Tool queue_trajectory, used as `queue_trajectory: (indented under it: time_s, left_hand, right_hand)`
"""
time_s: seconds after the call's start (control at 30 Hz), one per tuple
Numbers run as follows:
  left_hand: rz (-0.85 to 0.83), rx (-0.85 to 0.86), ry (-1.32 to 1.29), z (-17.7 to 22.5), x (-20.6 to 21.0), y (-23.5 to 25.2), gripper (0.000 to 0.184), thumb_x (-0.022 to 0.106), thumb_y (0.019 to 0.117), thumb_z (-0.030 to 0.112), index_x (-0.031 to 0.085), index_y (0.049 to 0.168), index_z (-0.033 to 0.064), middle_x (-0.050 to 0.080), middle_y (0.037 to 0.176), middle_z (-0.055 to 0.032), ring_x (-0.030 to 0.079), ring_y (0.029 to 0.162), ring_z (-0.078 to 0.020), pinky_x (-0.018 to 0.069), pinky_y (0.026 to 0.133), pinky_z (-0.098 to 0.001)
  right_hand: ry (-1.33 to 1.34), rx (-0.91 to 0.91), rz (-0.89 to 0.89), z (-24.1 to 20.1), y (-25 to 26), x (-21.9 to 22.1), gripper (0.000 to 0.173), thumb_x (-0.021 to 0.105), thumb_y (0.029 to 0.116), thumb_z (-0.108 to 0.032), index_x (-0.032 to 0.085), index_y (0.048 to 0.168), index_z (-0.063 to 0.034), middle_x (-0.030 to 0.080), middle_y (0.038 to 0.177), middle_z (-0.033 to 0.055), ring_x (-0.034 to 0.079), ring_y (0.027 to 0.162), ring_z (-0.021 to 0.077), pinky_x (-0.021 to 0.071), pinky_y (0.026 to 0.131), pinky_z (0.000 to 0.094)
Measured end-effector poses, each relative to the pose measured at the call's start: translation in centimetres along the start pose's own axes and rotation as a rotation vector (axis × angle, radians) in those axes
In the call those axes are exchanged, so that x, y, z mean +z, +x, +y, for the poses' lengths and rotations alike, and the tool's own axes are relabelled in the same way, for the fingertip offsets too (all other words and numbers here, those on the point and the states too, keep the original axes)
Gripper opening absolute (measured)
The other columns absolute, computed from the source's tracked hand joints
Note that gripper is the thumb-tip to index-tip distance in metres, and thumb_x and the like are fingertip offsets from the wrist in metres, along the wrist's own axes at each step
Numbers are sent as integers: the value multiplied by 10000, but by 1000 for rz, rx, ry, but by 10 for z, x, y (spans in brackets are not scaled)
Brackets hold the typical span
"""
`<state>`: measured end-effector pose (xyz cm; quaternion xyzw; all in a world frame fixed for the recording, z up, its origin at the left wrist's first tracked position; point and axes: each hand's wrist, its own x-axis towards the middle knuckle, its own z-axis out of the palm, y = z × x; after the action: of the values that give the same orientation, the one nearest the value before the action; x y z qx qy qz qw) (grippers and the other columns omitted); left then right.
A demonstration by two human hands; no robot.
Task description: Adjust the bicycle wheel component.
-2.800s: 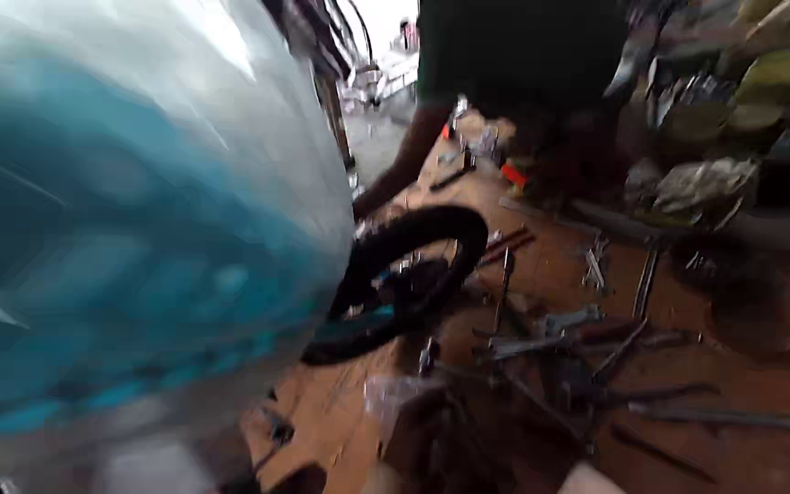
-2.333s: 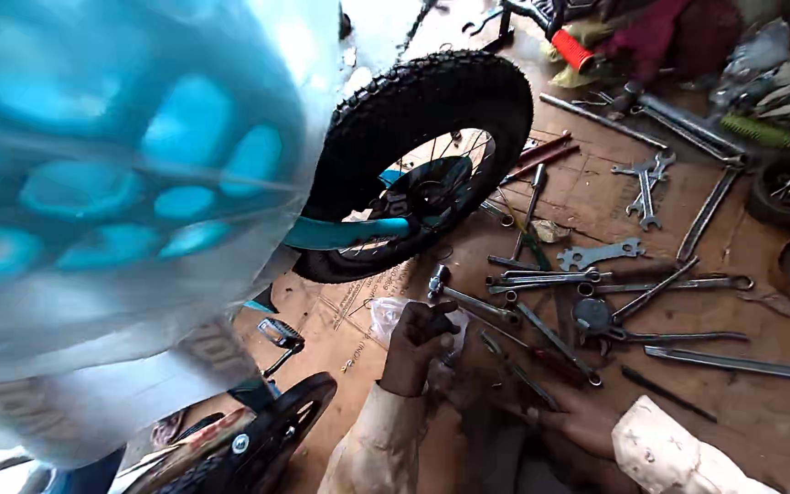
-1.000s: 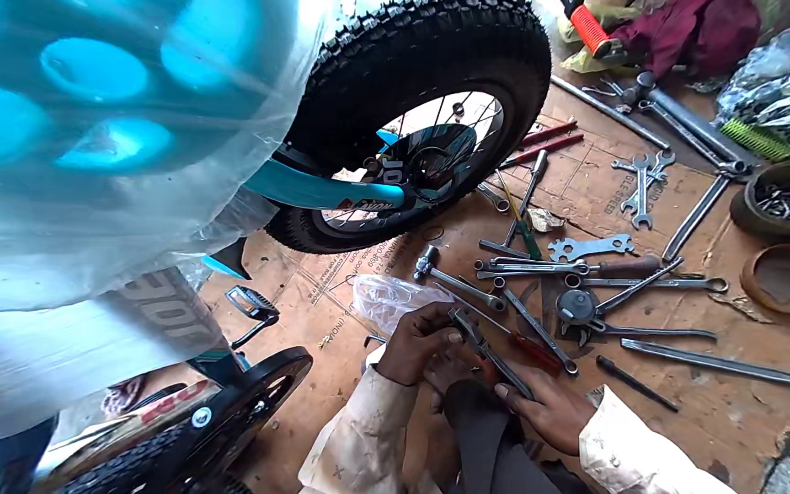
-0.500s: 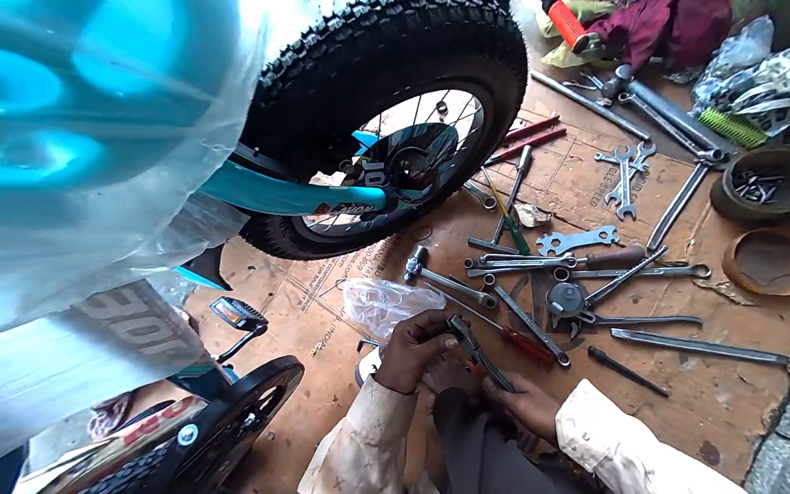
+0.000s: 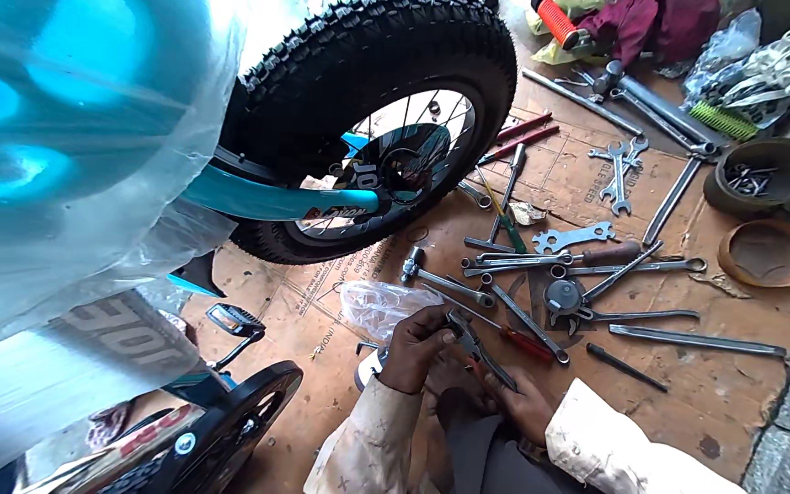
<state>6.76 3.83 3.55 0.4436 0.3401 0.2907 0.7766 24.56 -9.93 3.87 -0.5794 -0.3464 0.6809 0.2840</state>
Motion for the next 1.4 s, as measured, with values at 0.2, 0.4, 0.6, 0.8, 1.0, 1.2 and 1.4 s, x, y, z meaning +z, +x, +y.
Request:
queue_trajectory:
  time_s: [0.2, 0.4, 0.6, 0.8, 1.0, 1.2, 1.4]
  left_hand:
    - [-55, -29, -64, 5, -6, 2, 444, 796, 888, 265, 684, 1261, 50, 717, 1166, -172, 712, 1024, -217, 584, 917, -354]
    - [-7, -40, -134, -2, -16, 2, 442, 754, 919, 155, 646, 1326, 20, 687, 1224, -215, 698, 1080, -278, 563, 984, -411]
    - [147, -4, -183, -7, -18, -1, 380, 667, 972, 175, 639, 1324, 33, 677, 1251, -191, 680, 1123, -276, 565, 974, -408]
    - [90, 30, -242, 8, -28, -7, 463, 784, 897, 208, 666, 1309, 32, 674, 1251, -217, 678, 1144, -291, 557, 1000, -411]
    - [-83, 40, 63, 6, -4, -7, 409, 698, 969, 185, 640, 1343, 32, 661, 1291, -191, 657, 1166, -290, 547, 1014, -420]
    - [-212, 208, 535, -11, 27, 4, 343, 606, 1001, 95, 662, 1339, 90, 686, 1310, -47, 665, 1176, -180, 563, 1025, -388]
    - [-162, 179, 579, -19, 7, -10, 355, 613, 999, 96, 643, 1352, 74, 685, 1305, -55, 677, 1160, -182, 577, 1012, -391]
  right_hand:
    - [-131, 52, -11, -11, 6, -3, 429, 414, 1071, -407, 652, 982, -61, 587, 752, 16, 585, 675, 126, 519, 668, 355]
    - [-573, 169, -204, -46, 11, -37, 478, 447, 1090, -418, 555, 1433, -104, 667, 1236, 213, 638, 1179, 362, 462, 1040, 576]
    - [-564, 215, -339, -36, 2, -67, 500, 507, 1084, -304, 422, 1563, -188, 616, 1354, 191, 607, 1234, 338, 443, 1077, 563]
    - [-412, 326, -5, -3, -19, -115, 377, 535, 1072, -277, 588, 1410, -120, 680, 1229, 149, 672, 1112, 274, 521, 1011, 502]
    - [-602, -263, 720, 7, -6, -109, 338, 702, 933, -206, 692, 1221, -30, 679, 1179, 181, 665, 1089, 345, 560, 931, 557]
    - [738, 117, 144, -33, 19, -29, 361, 338, 1130, -242, 555, 1315, -22, 691, 1068, 126, 694, 860, 198, 589, 767, 342]
    - [688, 115, 93, -27, 27, -21, 163, 587, 1020, -53, 588, 1170, 10, 688, 940, 121, 684, 770, 178, 596, 720, 315]
